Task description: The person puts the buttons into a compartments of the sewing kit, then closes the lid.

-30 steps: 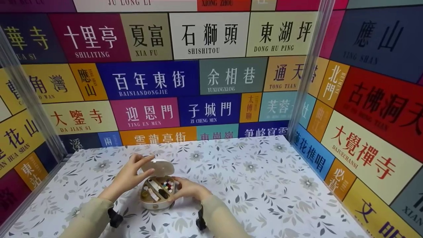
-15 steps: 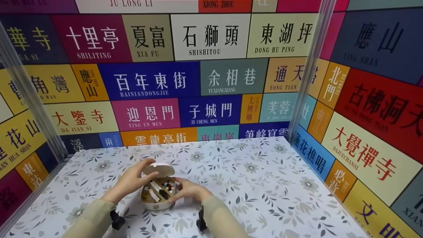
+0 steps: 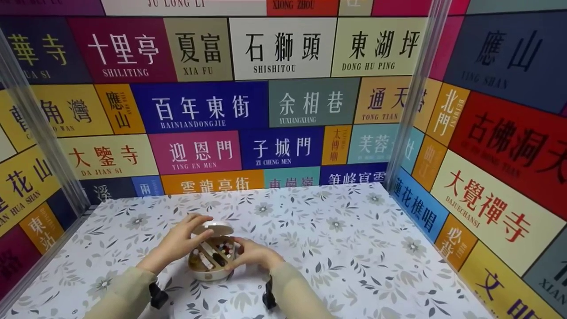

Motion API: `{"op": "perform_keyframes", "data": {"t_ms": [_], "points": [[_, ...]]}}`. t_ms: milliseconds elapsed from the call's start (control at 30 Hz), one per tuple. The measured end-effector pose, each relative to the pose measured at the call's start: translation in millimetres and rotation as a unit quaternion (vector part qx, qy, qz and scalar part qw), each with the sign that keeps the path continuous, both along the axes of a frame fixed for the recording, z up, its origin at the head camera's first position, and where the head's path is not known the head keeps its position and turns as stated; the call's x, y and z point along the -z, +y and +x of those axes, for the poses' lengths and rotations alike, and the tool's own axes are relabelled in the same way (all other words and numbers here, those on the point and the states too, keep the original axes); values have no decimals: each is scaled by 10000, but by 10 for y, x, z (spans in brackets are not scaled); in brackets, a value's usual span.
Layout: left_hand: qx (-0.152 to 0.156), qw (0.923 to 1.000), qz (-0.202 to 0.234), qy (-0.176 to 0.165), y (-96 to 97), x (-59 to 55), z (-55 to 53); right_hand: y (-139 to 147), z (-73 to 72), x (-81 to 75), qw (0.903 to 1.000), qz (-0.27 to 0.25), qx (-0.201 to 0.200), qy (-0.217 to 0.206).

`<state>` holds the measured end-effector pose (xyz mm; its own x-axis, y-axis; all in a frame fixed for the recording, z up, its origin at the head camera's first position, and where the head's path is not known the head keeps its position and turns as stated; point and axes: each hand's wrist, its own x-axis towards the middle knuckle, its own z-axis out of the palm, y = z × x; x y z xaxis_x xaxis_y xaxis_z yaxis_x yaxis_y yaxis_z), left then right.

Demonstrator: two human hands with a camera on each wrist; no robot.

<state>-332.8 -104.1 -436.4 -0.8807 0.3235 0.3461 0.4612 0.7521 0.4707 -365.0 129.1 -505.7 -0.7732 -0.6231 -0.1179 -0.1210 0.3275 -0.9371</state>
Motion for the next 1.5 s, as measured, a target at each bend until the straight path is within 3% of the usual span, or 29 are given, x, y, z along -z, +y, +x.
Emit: {"op": "perform_keyframes", "data": {"t_ms": [367,700,867,1233,1500], "points": [[-1,9999,-88,-111,1,12,44,-2,16,-30,9999,115,15,22],[189,9996,-183,-70,-15,68,79,-9,21,-31,9999,93,11,53],[252,9992,-234,-214,-12,75,107,-7,6,-13,9999,58,-17,113],[634,9946,-822,77,-21,153,211,15,1,-15,9999,43,102,-83],[809,9915,-1018,25,-38,226,248,6,12,-11,9999,-24,64,-77]]}}
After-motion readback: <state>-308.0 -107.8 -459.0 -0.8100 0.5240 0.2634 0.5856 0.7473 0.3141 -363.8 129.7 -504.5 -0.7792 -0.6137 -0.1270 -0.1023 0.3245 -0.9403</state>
